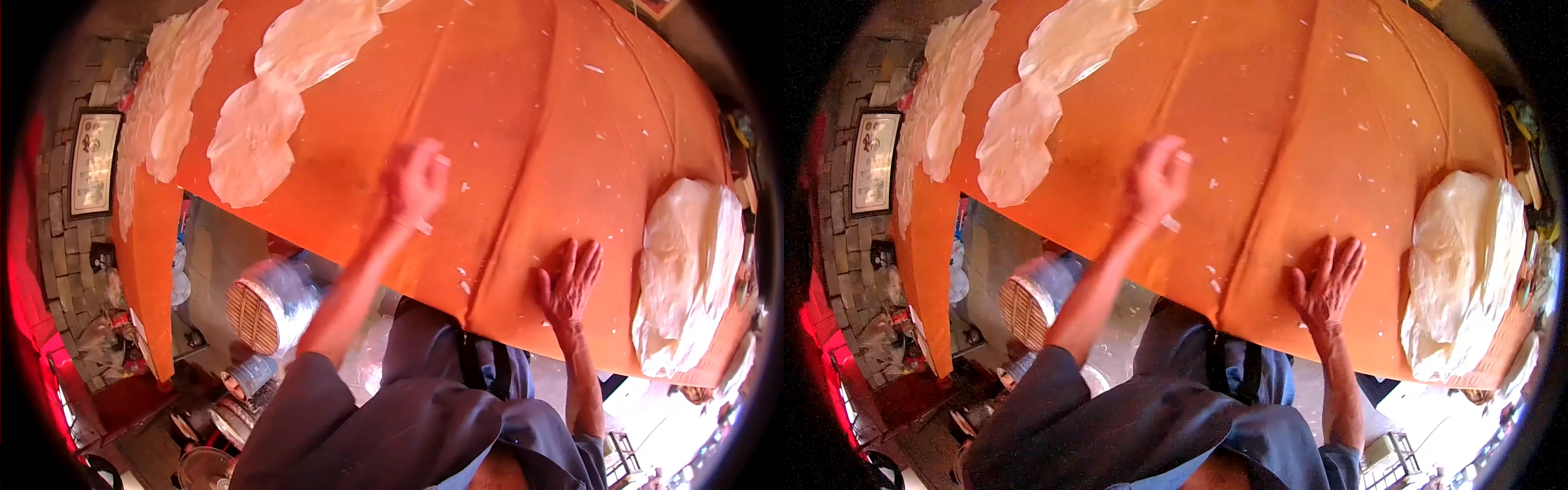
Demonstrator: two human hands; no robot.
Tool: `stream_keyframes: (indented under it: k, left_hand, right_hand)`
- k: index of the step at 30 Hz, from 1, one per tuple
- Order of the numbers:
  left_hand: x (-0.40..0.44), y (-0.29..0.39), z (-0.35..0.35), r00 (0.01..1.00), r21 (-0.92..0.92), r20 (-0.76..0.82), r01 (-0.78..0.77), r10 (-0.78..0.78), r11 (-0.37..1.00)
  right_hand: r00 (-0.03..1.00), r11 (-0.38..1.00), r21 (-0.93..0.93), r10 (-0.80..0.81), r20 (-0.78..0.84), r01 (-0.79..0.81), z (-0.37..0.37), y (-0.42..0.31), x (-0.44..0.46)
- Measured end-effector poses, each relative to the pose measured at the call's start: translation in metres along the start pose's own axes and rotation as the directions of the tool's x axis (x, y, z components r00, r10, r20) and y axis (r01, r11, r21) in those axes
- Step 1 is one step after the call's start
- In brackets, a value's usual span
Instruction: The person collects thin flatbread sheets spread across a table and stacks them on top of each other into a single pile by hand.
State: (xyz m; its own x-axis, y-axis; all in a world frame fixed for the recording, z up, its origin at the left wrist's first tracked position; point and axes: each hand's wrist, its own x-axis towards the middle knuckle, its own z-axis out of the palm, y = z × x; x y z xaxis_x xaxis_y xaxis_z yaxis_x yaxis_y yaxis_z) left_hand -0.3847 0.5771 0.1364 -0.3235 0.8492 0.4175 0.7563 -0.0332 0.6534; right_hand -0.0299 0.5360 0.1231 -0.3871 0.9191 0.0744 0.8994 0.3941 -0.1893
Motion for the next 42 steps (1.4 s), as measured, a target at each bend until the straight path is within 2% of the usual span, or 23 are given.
stream_keyframes:
  k: [1, 3, 6, 9, 11, 12, 14, 16, 18, 21, 24, 25, 27, 28, 29, 31, 32, 33, 35, 36, 38, 40, 42]
  left_hand:
    - [0.013, -0.024, -0.029, 0.953, -0.034, 0.003, 0.302, -0.302, 0.953]
    - [0.042, -0.104, -0.086, 0.975, 0.510, -0.210, 0.173, -0.073, 0.843]
    - [0.064, -0.186, -0.146, 0.929, 0.759, -0.238, 0.359, -0.282, 0.543]
    - [0.069, -0.219, -0.178, 0.890, 0.694, -0.126, 0.394, -0.438, 0.602]
    - [0.071, -0.185, -0.188, 0.939, 0.614, -0.098, 0.318, -0.330, 0.723]
    - [0.072, -0.151, -0.189, 0.959, 0.567, -0.088, 0.271, -0.270, 0.778]
    - [0.056, -0.075, -0.167, 0.910, 0.210, 0.070, 0.386, -0.408, 0.898]
    - [0.039, -0.028, -0.138, 0.918, -0.020, 0.368, 0.168, -0.149, 0.986]
    - [0.025, -0.007, -0.111, 0.850, -0.190, 0.501, -0.076, 0.163, 0.979]
    - [0.060, -0.033, -0.103, 0.865, -0.209, 0.481, 0.270, -0.142, 0.940]
    - [0.126, -0.131, -0.087, 0.984, 0.263, 0.168, 0.020, -0.066, 0.964]
    - [0.146, -0.154, -0.086, 0.993, 0.456, 0.117, -0.049, -0.005, 0.888]
    - [0.165, -0.223, -0.077, 0.988, 0.675, 0.063, -0.148, 0.144, 0.722]
    - [0.167, -0.236, -0.082, 0.993, 0.599, 0.063, 0.043, -0.100, 0.800]
    - [0.170, -0.253, -0.077, 0.989, 0.456, 0.077, 0.078, -0.127, 0.886]
    - [0.188, -0.308, -0.075, 0.984, 0.630, 0.163, -0.047, -0.072, 0.775]
    - [0.194, -0.327, -0.084, 0.973, 0.698, 0.225, -0.129, -0.045, 0.705]
    - [0.203, -0.341, -0.088, 0.963, 0.740, 0.269, -0.202, -0.006, 0.642]
    - [0.217, -0.302, -0.098, 0.954, 0.804, 0.301, -0.242, -0.020, 0.543]
    - [0.218, -0.260, -0.106, 0.944, 0.703, 0.331, -0.254, 0.011, 0.664]
    - [0.221, -0.237, -0.102, 0.915, 0.568, 0.384, -0.341, 0.126, 0.749]
    - [0.200, -0.178, -0.100, 0.881, 0.475, 0.461, -0.350, 0.111, 0.807]
    - [0.163, -0.111, -0.086, 0.885, 0.222, 0.465, -0.146, 0.027, 0.964]
  right_hand:
    - [1.000, 1.000, -0.019, 0.002, 0.019, -0.002, 0.002, 0.001, -0.002]
    - [0.999, 0.999, -0.030, -0.036, -0.024, 0.036, 0.003, 0.003, -0.001]
    - [0.998, 0.997, -0.055, -0.053, -0.043, 0.051, 0.002, -0.002, 0.005]
    - [1.000, 0.999, -0.032, 0.029, 0.009, -0.029, -0.005, -0.005, 0.008]
    - [0.998, 0.998, -0.005, 0.055, 0.010, -0.055, -0.008, -0.007, 0.018]
    - [0.970, 0.940, 0.258, 0.189, 0.150, -0.223, -0.020, -0.021, 0.034]
    - [0.821, 0.554, 0.615, 0.280, 0.497, -0.561, -0.052, -0.078, 0.072]
    - [0.830, -0.026, 0.843, 0.163, 0.534, -0.537, -0.036, -0.120, 0.094]
    - [0.783, -0.436, 0.703, -0.006, 0.622, -0.562, -0.022, -0.147, 0.116]
    - [0.813, -0.417, 0.794, 0.186, 0.551, -0.442, 0.010, -0.159, 0.134]
    - [0.932, 0.126, 0.923, 0.057, 0.359, -0.363, 0.042, -0.130, 0.117]
    - [0.885, -0.106, 0.905, 0.188, 0.425, -0.412, 0.018, -0.148, 0.128]
    - [0.884, -0.062, 0.899, 0.161, 0.438, -0.434, -0.017, -0.147, 0.149]
    - [0.869, -0.034, 0.892, 0.209, 0.448, -0.452, -0.040, -0.130, 0.151]
    - [0.880, 0.089, 0.897, 0.253, 0.401, -0.434, -0.072, -0.110, 0.155]
    - [0.947, 0.370, 0.894, 0.284, 0.151, -0.253, -0.125, -0.047, 0.160]
    - [0.906, 0.368, 0.873, 0.387, 0.169, -0.320, -0.154, -0.012, 0.161]
    - [0.874, 0.759, 0.472, 0.484, 0.050, -0.447, -0.198, 0.022, 0.162]
    - [0.881, 0.881, 0.305, 0.430, -0.197, -0.362, -0.301, 0.018, 0.158]
    - [0.874, 0.931, 0.105, 0.365, -0.321, -0.350, -0.328, 0.030, 0.151]
    - [0.856, 0.894, -0.304, 0.147, -0.495, -0.329, -0.373, 0.068, 0.131]
    - [0.837, 0.683, -0.657, -0.121, -0.533, -0.320, -0.395, 0.097, 0.111]
    - [0.899, 0.705, -0.613, 0.081, -0.430, -0.356, -0.382, 0.075, 0.100]
